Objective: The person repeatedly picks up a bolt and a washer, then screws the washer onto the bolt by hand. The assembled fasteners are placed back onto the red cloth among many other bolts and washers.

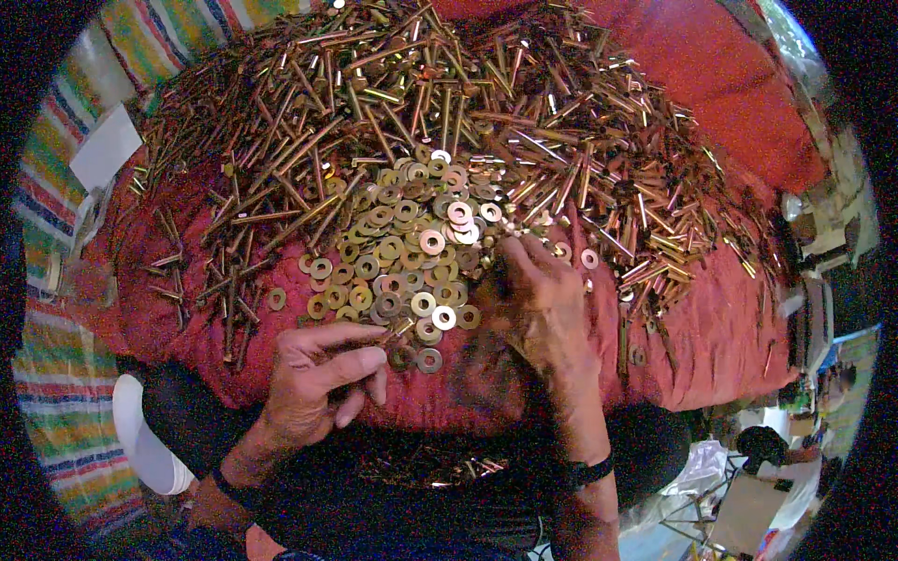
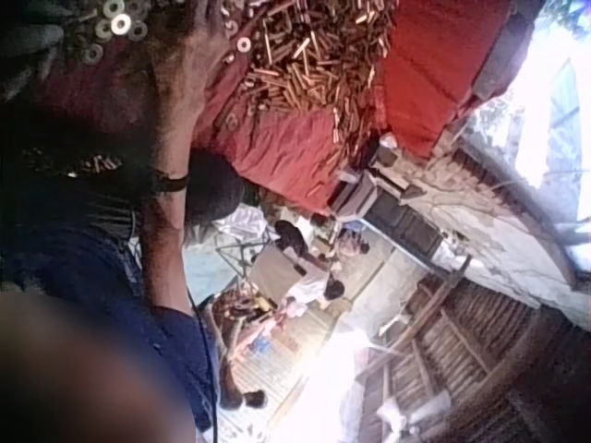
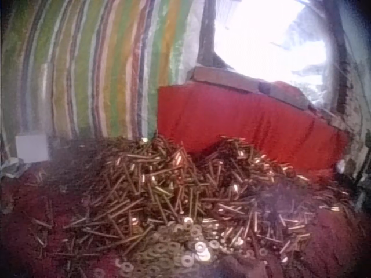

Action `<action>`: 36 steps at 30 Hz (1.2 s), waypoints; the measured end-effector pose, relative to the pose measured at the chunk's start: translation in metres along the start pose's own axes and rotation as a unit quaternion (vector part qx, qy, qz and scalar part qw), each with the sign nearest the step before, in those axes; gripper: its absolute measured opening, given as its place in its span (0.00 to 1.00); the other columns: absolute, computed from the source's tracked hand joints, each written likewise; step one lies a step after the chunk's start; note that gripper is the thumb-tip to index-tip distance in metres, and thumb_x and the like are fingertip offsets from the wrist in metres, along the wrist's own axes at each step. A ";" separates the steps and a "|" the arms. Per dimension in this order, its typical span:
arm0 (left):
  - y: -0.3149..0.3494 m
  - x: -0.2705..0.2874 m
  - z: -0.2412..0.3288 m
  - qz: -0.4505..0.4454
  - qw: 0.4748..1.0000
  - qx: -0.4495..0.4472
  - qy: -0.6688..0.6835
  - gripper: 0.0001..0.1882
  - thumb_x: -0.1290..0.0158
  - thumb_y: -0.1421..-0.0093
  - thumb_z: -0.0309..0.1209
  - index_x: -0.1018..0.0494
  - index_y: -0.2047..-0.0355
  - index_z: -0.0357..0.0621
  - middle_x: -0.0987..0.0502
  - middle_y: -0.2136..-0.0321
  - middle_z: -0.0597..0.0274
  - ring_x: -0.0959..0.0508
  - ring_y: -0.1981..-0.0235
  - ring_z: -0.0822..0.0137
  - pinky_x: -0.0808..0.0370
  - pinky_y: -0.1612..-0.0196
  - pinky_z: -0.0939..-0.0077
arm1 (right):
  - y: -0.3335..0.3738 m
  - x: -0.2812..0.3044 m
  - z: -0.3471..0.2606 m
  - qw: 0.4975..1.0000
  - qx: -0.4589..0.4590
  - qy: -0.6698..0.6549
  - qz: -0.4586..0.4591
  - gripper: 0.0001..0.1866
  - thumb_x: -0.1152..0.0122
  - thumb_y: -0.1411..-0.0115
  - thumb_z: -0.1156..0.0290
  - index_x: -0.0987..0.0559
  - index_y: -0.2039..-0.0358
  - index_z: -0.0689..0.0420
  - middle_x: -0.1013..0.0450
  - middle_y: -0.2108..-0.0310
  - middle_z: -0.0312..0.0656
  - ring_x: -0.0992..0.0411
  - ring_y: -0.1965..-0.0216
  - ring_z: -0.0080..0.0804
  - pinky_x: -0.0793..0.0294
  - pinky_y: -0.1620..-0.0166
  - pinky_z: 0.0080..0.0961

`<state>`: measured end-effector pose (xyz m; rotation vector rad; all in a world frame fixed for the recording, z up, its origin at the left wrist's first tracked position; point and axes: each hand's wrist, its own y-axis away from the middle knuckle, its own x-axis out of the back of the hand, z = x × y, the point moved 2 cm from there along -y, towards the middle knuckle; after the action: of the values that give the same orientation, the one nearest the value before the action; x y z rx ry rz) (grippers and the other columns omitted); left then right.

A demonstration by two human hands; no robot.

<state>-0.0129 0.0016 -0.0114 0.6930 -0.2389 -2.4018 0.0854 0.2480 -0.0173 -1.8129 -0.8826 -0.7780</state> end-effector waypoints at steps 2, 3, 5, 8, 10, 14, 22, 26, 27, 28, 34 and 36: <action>0.000 0.000 0.002 -0.004 1.000 0.003 -0.008 0.16 0.40 0.31 0.28 0.21 0.47 0.28 0.17 0.75 0.55 0.29 0.87 0.77 0.36 0.85 0.83 | -0.001 0.004 -0.005 0.996 -0.047 -0.076 0.003 0.13 0.32 0.47 0.78 0.20 0.60 0.59 0.24 0.73 0.42 0.23 0.73 0.33 0.25 0.68 0.31; 0.001 0.000 0.004 -0.007 1.000 0.005 -0.015 0.16 0.40 0.32 0.28 0.21 0.48 0.29 0.17 0.74 0.56 0.28 0.85 0.78 0.36 0.84 0.83 | -0.001 0.007 -0.010 0.990 -0.077 -0.118 0.003 0.13 0.33 0.45 0.79 0.20 0.59 0.60 0.23 0.73 0.41 0.23 0.73 0.29 0.25 0.67 0.28; 0.001 -0.001 0.007 -0.011 0.999 0.003 -0.050 0.16 0.39 0.32 0.29 0.19 0.49 0.31 0.16 0.73 0.58 0.26 0.82 0.79 0.33 0.81 0.84 | 0.000 0.009 -0.021 0.971 -0.159 -0.181 0.015 0.12 0.31 0.44 0.78 0.17 0.58 0.62 0.20 0.71 0.39 0.22 0.70 0.23 0.24 0.64 0.24; 0.001 -0.002 0.013 -0.006 0.993 -0.009 -0.118 0.14 0.38 0.33 0.30 0.16 0.52 0.33 0.15 0.71 0.62 0.24 0.75 0.82 0.30 0.74 0.84 | 0.009 0.026 -0.042 0.929 -0.238 -0.282 -0.029 0.08 0.28 0.44 0.78 0.14 0.62 0.62 0.18 0.67 0.38 0.19 0.64 0.25 0.20 0.61 0.23; 0.002 -0.003 0.016 0.006 0.987 -0.030 -0.155 0.13 0.37 0.33 0.31 0.15 0.55 0.33 0.15 0.70 0.64 0.23 0.71 0.82 0.29 0.70 0.83 | 0.015 0.035 -0.056 0.915 -0.213 -0.337 -0.067 0.08 0.29 0.43 0.79 0.14 0.62 0.63 0.17 0.67 0.39 0.19 0.64 0.26 0.19 0.61 0.23; 0.003 -0.001 0.015 -0.013 0.989 -0.011 -0.147 0.13 0.36 0.33 0.32 0.14 0.58 0.33 0.17 0.73 0.67 0.24 0.72 0.82 0.29 0.70 0.82 | 0.020 0.041 -0.066 0.892 -0.155 -0.412 -0.102 0.11 0.27 0.47 0.80 0.13 0.62 0.62 0.17 0.66 0.43 0.17 0.65 0.31 0.18 0.61 0.25; 0.003 0.013 0.007 -0.091 0.982 0.166 -0.026 0.14 0.34 0.36 0.36 0.14 0.65 0.33 0.18 0.76 0.67 0.24 0.76 0.78 0.33 0.73 0.81 | 0.023 0.040 -0.070 0.942 0.012 -0.311 -0.124 0.18 0.21 0.51 0.78 0.13 0.58 0.57 0.15 0.58 0.39 0.16 0.57 0.40 0.15 0.52 0.34; 0.003 0.008 0.007 -0.063 0.987 -0.005 -0.147 0.12 0.33 0.37 0.34 0.14 0.65 0.34 0.17 0.75 0.65 0.22 0.76 0.76 0.30 0.74 0.77 | 0.025 0.039 -0.075 0.967 0.042 -0.234 -0.095 0.17 0.19 0.53 0.71 0.14 0.62 0.61 0.18 0.67 0.40 0.18 0.65 0.37 0.19 0.61 0.30; 0.003 0.005 0.007 -0.045 0.977 -0.082 -0.191 0.12 0.33 0.37 0.34 0.14 0.65 0.35 0.17 0.76 0.64 0.22 0.77 0.74 0.30 0.75 0.75 | 0.025 0.040 -0.075 0.966 0.026 -0.241 -0.090 0.18 0.19 0.51 0.71 0.14 0.60 0.60 0.17 0.64 0.41 0.18 0.62 0.39 0.18 0.59 0.32; 0.004 0.002 0.009 -0.029 0.955 -0.160 -0.249 0.11 0.32 0.38 0.33 0.14 0.66 0.36 0.17 0.76 0.62 0.21 0.78 0.73 0.29 0.76 0.74 | 0.026 0.041 -0.075 0.966 0.003 -0.232 -0.111 0.18 0.20 0.49 0.71 0.15 0.58 0.59 0.16 0.61 0.41 0.17 0.60 0.40 0.17 0.56 0.33; 0.013 -0.007 0.018 0.002 0.791 -0.397 -0.465 0.09 0.30 0.44 0.29 0.18 0.68 0.39 0.26 0.81 0.58 0.23 0.82 0.59 0.29 0.80 0.66 | 0.026 0.043 -0.079 0.947 -0.077 -0.279 -0.143 0.11 0.27 0.38 0.68 0.16 0.58 0.60 0.18 0.64 0.45 0.18 0.63 0.43 0.20 0.60 0.35; 0.014 -0.010 0.018 0.018 0.759 -0.440 -0.479 0.09 0.30 0.44 0.28 0.19 0.68 0.39 0.27 0.81 0.59 0.24 0.83 0.60 0.30 0.81 0.66 | 0.026 0.040 -0.081 0.938 -0.105 -0.294 -0.153 0.10 0.31 0.33 0.67 0.17 0.61 0.61 0.20 0.68 0.46 0.20 0.66 0.43 0.23 0.62 0.35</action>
<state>-0.0085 -0.0034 0.0124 -0.9832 0.4687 -2.2303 0.1182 0.1751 0.0315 -2.1740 -1.5464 -0.5272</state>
